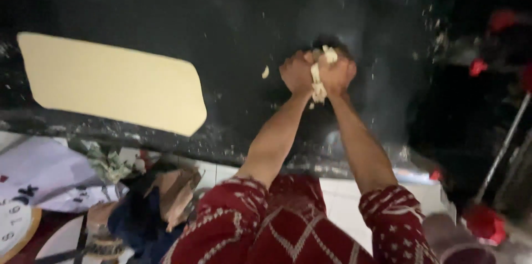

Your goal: Kneading a small piece of dough by hand on a black work surface.

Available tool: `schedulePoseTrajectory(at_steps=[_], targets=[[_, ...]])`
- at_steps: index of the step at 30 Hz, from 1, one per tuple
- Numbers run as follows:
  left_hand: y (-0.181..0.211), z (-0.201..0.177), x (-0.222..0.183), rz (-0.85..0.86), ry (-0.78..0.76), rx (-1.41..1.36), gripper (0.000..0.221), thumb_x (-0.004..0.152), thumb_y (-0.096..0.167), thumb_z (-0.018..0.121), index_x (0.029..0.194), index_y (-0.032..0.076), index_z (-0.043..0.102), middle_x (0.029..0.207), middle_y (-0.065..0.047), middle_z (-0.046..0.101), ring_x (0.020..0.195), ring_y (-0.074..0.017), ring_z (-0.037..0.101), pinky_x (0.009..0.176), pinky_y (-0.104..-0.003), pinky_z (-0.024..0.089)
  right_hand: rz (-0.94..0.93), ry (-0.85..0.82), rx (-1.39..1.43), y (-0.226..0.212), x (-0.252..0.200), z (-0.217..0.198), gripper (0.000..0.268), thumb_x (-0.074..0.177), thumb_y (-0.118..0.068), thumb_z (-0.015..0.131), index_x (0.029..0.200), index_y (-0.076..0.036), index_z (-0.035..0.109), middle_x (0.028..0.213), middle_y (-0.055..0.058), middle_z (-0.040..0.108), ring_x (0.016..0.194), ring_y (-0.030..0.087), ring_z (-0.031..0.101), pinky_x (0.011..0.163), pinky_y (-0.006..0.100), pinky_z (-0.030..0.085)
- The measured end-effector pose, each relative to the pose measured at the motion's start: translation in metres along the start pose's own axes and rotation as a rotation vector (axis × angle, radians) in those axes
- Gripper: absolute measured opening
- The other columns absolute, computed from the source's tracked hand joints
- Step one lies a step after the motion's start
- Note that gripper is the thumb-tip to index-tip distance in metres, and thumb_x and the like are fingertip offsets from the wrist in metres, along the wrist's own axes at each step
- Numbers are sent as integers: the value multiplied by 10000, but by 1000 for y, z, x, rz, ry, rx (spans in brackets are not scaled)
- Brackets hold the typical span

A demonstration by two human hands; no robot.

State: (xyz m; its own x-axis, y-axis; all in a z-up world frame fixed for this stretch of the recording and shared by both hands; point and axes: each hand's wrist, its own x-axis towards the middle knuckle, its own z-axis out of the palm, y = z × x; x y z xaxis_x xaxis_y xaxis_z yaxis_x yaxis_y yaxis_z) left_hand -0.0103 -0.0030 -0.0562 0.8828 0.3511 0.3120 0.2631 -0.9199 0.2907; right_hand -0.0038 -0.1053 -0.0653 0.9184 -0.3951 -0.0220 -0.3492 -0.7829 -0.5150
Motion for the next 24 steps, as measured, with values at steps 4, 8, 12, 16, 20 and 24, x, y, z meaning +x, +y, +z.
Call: schedulePoseTrajectory(at_steps=[4,8,12,16,20,24], targets=[[-10,17,-7,-5,-23,-23,345,903,309,497,576,206,531,480,-5,509,455,-233,586,495,-374,430,-79,5,-89,18,26,15,364,767,-574,740,885,-233,789,719,73,743,750,322,755,692,426,573],[-5,-2,4,42,-100,-117,438,995,338,343,633,212,554,527,-1,525,525,-251,608,576,-399,465,-84,-212,-138,3,48,0,360,781,-572,708,989,-286,780,797,68,758,814,321,757,737,439,595],[-13,25,-6,-23,-269,-86,414,955,428,386,694,197,609,619,-23,621,669,-280,678,681,-448,485,243,-239,-40,-31,31,-32,393,761,-531,714,893,-171,803,857,127,770,940,355,750,840,536,551],[-24,24,-11,69,-440,-93,298,954,420,504,788,232,666,737,-25,699,801,-280,709,796,-454,515,422,-273,174,-10,-54,-59,400,781,-490,705,896,-118,796,877,148,764,941,352,740,824,541,523],[-20,9,8,103,-553,-179,374,875,488,457,813,193,678,783,-44,725,874,-305,727,863,-487,503,301,-217,314,-22,-103,-58,368,771,-438,769,852,-80,791,814,178,745,838,348,742,733,496,535],[-21,18,-8,43,-536,-185,458,890,516,394,830,173,691,817,-69,742,891,-320,733,891,-504,499,37,-83,415,5,-166,-67,295,765,-243,849,765,22,720,733,258,698,729,336,737,576,405,471]])
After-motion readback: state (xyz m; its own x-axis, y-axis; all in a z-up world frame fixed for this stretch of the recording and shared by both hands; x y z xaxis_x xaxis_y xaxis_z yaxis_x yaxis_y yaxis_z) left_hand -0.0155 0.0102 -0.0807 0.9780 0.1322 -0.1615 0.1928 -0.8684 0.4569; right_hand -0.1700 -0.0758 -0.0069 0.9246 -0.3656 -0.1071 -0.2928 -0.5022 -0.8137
